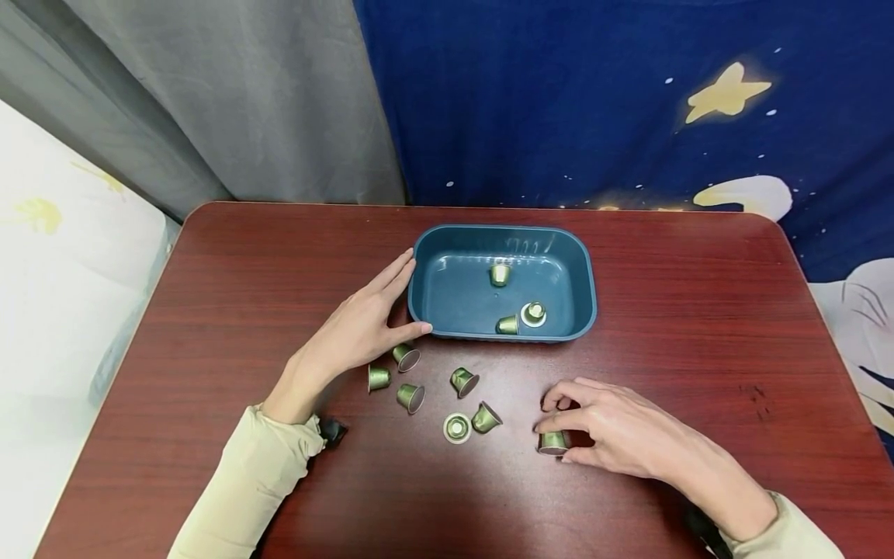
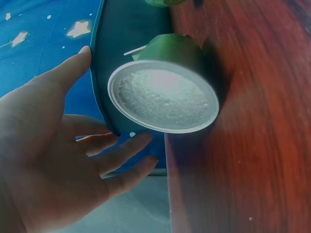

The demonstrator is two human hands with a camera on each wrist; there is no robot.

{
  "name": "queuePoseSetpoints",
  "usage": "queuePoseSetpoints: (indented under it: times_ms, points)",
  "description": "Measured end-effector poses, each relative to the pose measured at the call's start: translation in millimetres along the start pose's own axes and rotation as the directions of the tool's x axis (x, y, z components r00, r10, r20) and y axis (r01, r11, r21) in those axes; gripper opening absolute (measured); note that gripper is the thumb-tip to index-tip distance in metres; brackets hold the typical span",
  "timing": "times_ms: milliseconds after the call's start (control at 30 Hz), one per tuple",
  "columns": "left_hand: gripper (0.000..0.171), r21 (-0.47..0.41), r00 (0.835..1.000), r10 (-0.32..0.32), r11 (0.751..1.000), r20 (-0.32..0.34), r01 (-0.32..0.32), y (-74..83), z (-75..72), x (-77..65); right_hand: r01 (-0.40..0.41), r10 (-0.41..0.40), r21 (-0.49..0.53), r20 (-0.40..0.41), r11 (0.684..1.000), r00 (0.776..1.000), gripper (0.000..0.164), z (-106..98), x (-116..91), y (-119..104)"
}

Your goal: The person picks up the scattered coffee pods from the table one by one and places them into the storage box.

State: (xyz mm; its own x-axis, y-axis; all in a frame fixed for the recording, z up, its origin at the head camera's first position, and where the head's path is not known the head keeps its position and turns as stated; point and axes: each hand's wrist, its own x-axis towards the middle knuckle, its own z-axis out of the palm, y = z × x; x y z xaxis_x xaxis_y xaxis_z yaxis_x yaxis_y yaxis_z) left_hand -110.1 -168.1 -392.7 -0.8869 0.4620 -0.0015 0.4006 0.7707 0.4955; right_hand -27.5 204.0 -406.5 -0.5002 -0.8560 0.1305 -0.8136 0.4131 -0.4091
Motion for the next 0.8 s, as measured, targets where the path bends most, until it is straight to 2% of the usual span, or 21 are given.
queuePoseSetpoints:
  times_ms: [367,600,800]
  points:
    - [0.095,0.002,1.0,0.014,1.0,-0.002,-0.014,-1.1,-0.6,-1.1,-0.036,0.036,0.011,-0.031,0.999,0.999,0.042,5.9,0.5,2.8]
    - [0.097,-0.022,1.0,-0.009,1.0,0.014,0.009,-1.5,2.0,-3.8,-0.055,0.055,0.012,-0.03,0.998,0.998,0.044,9.2,0.9,0.4]
    - [0.096,-0.03,1.0,-0.004,1.0,0.004,0.004,-1.8,2.7,-2.0,-0.106,0.106,-0.015,-0.031,0.994,0.994,0.043,9.5,1.7,-1.8]
